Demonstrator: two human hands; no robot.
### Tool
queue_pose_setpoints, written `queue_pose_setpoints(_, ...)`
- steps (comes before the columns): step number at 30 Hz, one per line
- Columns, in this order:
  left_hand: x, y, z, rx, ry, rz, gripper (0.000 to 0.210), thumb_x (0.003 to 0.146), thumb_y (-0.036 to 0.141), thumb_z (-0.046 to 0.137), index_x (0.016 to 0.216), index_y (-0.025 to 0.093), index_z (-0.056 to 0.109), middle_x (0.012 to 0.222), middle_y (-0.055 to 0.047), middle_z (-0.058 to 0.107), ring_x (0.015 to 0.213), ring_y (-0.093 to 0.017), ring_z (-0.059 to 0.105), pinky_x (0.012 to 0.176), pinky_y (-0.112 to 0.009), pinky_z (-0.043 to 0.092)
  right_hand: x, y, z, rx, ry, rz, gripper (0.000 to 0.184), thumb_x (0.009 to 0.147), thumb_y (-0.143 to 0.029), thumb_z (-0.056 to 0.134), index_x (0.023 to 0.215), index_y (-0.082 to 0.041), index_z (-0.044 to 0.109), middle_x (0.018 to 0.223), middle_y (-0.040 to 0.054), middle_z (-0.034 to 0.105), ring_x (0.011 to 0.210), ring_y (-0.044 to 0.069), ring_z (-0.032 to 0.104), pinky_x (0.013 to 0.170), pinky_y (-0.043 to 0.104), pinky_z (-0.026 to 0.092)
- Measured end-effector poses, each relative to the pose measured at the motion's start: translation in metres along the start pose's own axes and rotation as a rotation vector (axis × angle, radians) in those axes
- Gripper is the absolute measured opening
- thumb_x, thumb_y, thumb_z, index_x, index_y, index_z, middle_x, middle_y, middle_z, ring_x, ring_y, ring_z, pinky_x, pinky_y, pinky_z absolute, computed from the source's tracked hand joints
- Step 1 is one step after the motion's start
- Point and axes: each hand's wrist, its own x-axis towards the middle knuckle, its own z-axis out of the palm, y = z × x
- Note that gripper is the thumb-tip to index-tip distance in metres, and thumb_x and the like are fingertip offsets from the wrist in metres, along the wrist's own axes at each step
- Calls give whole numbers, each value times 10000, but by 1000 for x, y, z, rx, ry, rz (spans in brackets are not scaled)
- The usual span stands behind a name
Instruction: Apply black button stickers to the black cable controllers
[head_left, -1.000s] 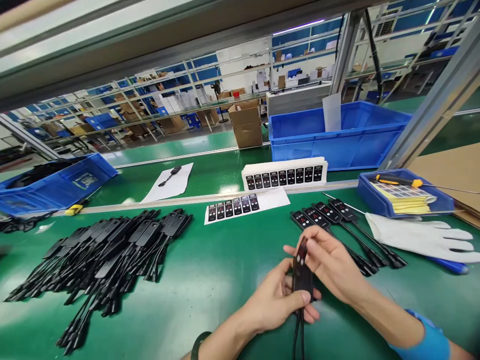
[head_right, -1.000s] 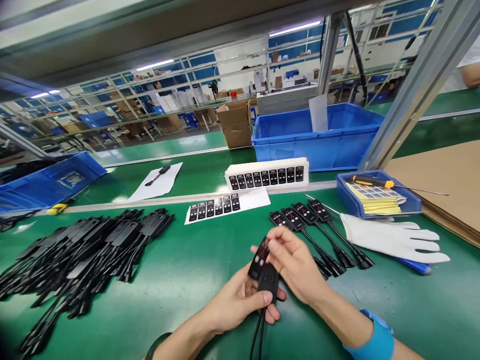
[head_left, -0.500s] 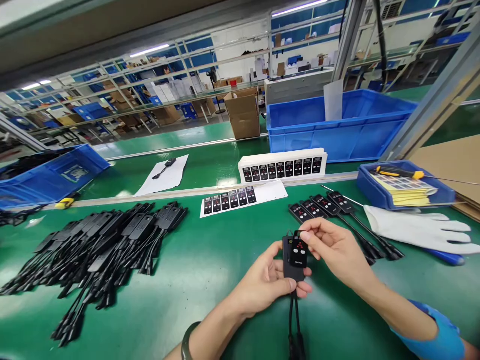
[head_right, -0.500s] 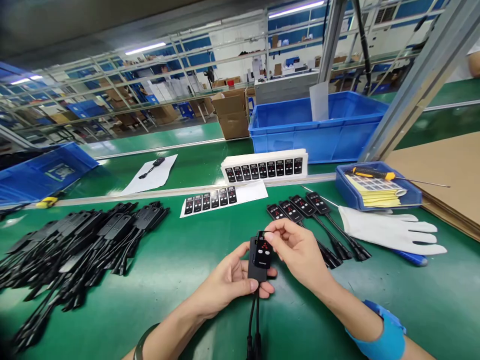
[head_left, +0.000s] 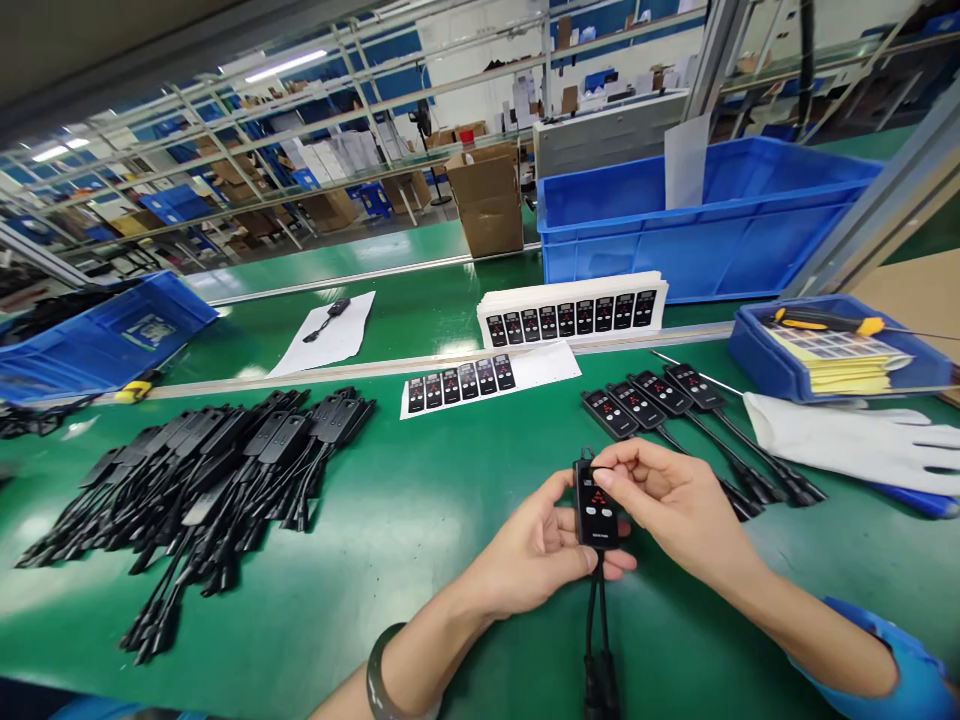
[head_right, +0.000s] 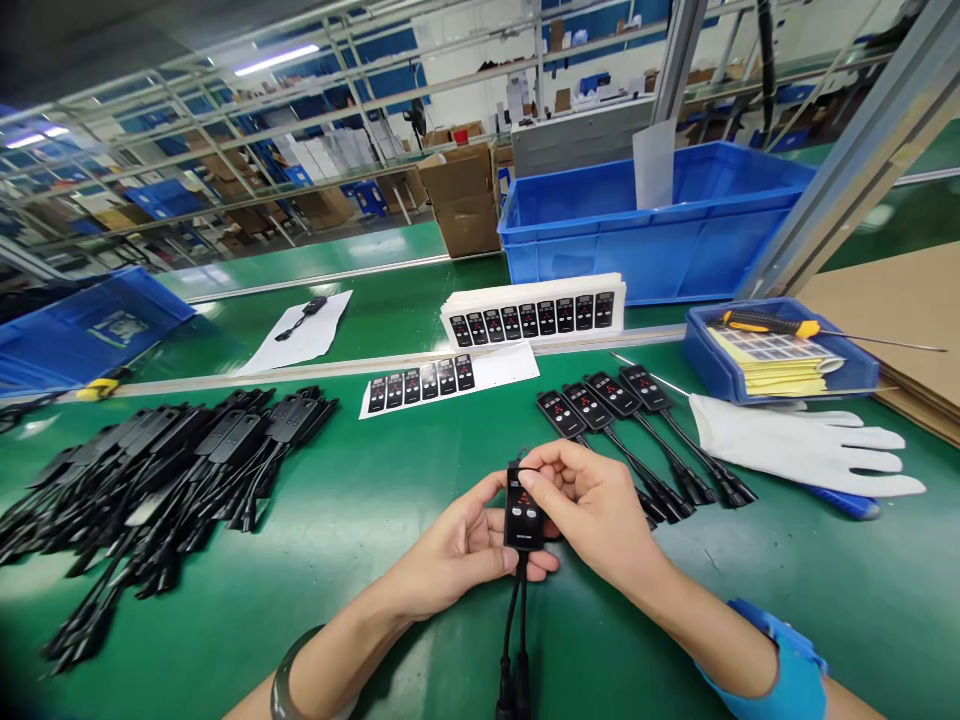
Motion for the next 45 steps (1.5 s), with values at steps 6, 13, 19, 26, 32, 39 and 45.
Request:
queue_pose_setpoints(6, 1, -3, 0, 15, 16, 9, 509, 797, 200, 661, 1240, 206, 410, 1010, -98, 646, 894, -212, 673, 825, -336, 507, -1, 2, 1, 0, 38, 16, 238, 772, -423, 693, 812, -193, 646, 639, 12, 575, 542, 137, 526, 429, 208, 484)
queue_pose_setpoints(13, 2, -5, 1, 25, 20, 35, 518, 792, 203, 667, 1241, 199, 409, 974, -93, 655, 891, -216, 671, 817, -335, 507, -1, 2, 3, -68, 104, -7, 264, 746, -434, 697, 795, -175, 673, 616, 24, 591, 538, 149, 544, 456, 228, 483)
queue_pose_setpoints(19, 2, -4, 4, 34, 22, 40, 525, 795, 213, 668, 1251, 206, 409, 972, -89, 657, 891, -212, 671, 823, -333, 506, -1, 1, 4, -61, 130, -12, 258, 737, -398, 704, 855, -170, 678, 589, 3, 549, 502, 132, 514, 427, 222, 459)
queue_pose_setpoints(26, 2, -6, 4, 62, 28, 63, 508, 810, 229, 657, 1259, 215, 420, 959, -84, 658, 903, -217, 669, 835, -344, 507, -1, 3, 4, -56, 149, -31, 261, 741, -392, 712, 876, -172, 679, 582, -13, 532, 492, 119, 505, 427, 213, 456)
queue_pose_setpoints(32, 2, -7, 2, 60, 22, 83, 498, 809, 247, 664, 1246, 216, 427, 941, -74, 656, 880, -199, 678, 823, -314, 510, -1, 7, 4, -75, 148, -56, 241, 765, -387, 702, 885, -181, 665, 618, -4, 553, 540, 135, 528, 470, 229, 478)
queue_pose_setpoints(39, 2, -5, 1, 2, 41, 26, 440, 823, 287, 641, 1200, 192, 436, 1030, -130, 661, 866, -241, 685, 805, -365, 521, 8, 15, -3, -257, 105, -121, 273, 796, -377, 654, 1008, -211, 605, 738, -7, 478, 562, 125, 486, 464, 227, 468)
queue_pose_setpoints(45, 7, -6, -3, -75, 132, 64, 333, 893, 425, 485, 1103, 166, 484, 1010, -125, 659, 717, -227, 696, 633, -344, 563, 5, 23, 4, -234, -113, -80, 523, 731, -321, 707, 1217, -239, 531, 952, 48, 585, 717, 182, 577, 566, 277, 531)
